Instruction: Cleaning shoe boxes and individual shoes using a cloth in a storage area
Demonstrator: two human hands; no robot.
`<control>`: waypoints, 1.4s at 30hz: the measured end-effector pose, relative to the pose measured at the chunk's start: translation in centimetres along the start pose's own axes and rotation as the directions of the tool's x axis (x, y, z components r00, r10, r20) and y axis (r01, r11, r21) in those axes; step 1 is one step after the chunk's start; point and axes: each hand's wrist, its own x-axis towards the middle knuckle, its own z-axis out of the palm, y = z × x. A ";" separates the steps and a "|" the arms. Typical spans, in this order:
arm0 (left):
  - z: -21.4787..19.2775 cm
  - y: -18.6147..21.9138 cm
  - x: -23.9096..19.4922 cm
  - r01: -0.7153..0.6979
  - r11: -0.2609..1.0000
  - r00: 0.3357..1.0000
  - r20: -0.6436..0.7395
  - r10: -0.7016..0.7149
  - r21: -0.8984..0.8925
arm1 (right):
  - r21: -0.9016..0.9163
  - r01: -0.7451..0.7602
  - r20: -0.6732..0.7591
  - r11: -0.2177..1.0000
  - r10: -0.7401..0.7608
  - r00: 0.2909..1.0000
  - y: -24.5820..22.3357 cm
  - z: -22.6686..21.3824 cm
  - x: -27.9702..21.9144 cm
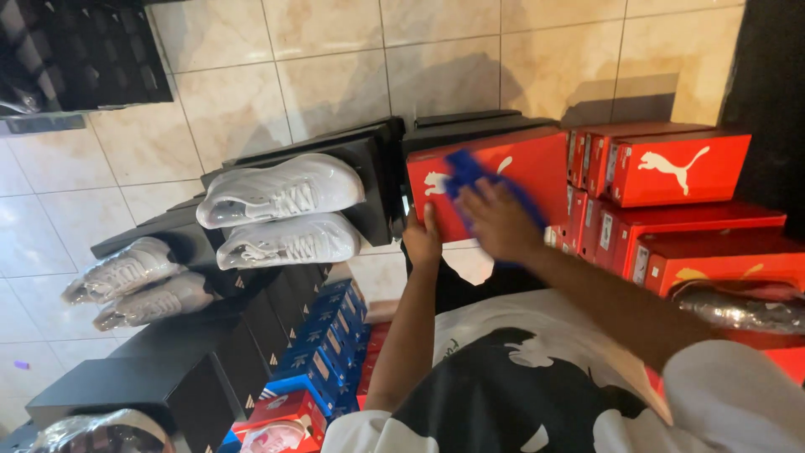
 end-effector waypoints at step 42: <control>1.6 0.1 -6.9 0.047 0.880 0.997 0.071 -0.015 -0.473 | 0.736 -0.618 0.026 0.277 0.900 0.435 18.9 -1.6 -3.4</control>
